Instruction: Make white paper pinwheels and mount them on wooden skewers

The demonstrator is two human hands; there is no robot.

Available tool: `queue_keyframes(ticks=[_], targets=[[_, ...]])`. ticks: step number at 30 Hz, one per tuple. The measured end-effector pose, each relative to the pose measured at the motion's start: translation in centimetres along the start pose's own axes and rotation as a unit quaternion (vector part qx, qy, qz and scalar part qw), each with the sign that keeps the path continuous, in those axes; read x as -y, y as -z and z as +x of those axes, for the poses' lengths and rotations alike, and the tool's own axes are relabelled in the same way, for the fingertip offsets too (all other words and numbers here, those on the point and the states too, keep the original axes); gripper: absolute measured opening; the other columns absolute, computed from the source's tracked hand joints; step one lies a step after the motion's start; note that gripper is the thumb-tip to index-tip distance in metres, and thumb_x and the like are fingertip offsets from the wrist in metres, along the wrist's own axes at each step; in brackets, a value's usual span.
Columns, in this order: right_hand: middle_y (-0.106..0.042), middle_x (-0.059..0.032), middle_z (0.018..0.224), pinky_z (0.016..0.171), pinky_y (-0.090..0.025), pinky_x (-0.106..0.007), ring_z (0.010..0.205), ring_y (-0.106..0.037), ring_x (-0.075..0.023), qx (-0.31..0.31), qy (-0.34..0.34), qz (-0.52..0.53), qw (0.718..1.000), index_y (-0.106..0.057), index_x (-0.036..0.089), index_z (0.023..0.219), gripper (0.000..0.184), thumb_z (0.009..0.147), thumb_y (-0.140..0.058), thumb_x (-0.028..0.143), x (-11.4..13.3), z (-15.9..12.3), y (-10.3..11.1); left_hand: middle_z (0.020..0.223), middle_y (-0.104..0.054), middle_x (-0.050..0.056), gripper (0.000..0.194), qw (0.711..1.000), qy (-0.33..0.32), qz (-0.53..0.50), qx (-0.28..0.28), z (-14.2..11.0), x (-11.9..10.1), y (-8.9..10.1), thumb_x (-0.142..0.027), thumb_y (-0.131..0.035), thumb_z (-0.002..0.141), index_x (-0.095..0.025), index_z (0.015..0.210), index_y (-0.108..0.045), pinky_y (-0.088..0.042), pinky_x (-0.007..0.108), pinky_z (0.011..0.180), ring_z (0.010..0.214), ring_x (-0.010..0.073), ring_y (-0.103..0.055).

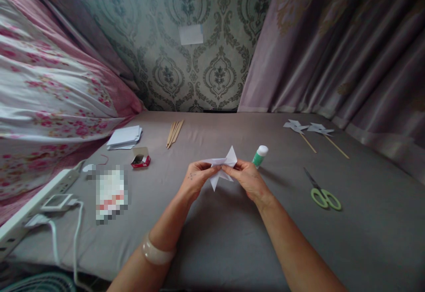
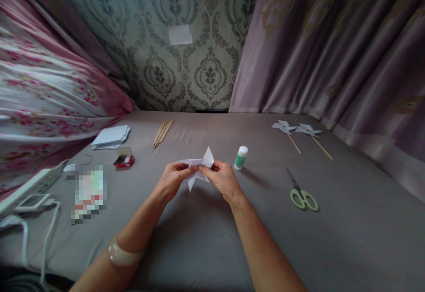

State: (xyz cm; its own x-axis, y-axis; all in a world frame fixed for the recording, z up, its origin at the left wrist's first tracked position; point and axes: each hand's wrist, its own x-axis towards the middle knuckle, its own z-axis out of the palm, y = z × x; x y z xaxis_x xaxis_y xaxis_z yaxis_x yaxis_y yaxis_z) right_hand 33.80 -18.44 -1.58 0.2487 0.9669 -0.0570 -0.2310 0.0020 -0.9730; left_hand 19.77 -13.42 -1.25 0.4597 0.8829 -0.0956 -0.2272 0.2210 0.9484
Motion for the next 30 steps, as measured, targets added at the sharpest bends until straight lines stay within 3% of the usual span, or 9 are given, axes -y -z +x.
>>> queue_keyframes(ticks=[22, 30], targets=[[-0.075, -0.0039, 0.081, 0.077, -0.047, -0.032, 0.072, -0.066, -0.0175, -0.002, -0.028, 0.008, 1.0, -0.075, 0.018, 0.076, 0.029, 0.053, -0.081, 0.036, -0.29, -0.03, -0.22, 0.07, -0.072, 0.007, 0.027, 0.999, -0.006, 0.036, 0.016, 0.29, 0.37, 0.41, -0.03, -0.079, 0.056, -0.013, 0.076, -0.076, -0.045, 0.026, 0.067, 0.066, 0.0164, -0.062], [-0.074, -0.0054, 0.081, 0.072, -0.048, -0.031, 0.07, -0.066, -0.0179, -0.016, -0.028, 0.0, 0.999, -0.074, 0.016, 0.076, 0.032, 0.053, -0.081, 0.038, -0.34, -0.21, -0.59, 0.064, -0.07, 0.006, 0.025, 0.999, 0.006, 0.032, 0.009, 0.19, 0.23, 0.37, -0.031, -0.079, 0.055, -0.012, 0.07, -0.074, -0.043, 0.024, 0.059, 0.058, 0.0134, -0.058]])
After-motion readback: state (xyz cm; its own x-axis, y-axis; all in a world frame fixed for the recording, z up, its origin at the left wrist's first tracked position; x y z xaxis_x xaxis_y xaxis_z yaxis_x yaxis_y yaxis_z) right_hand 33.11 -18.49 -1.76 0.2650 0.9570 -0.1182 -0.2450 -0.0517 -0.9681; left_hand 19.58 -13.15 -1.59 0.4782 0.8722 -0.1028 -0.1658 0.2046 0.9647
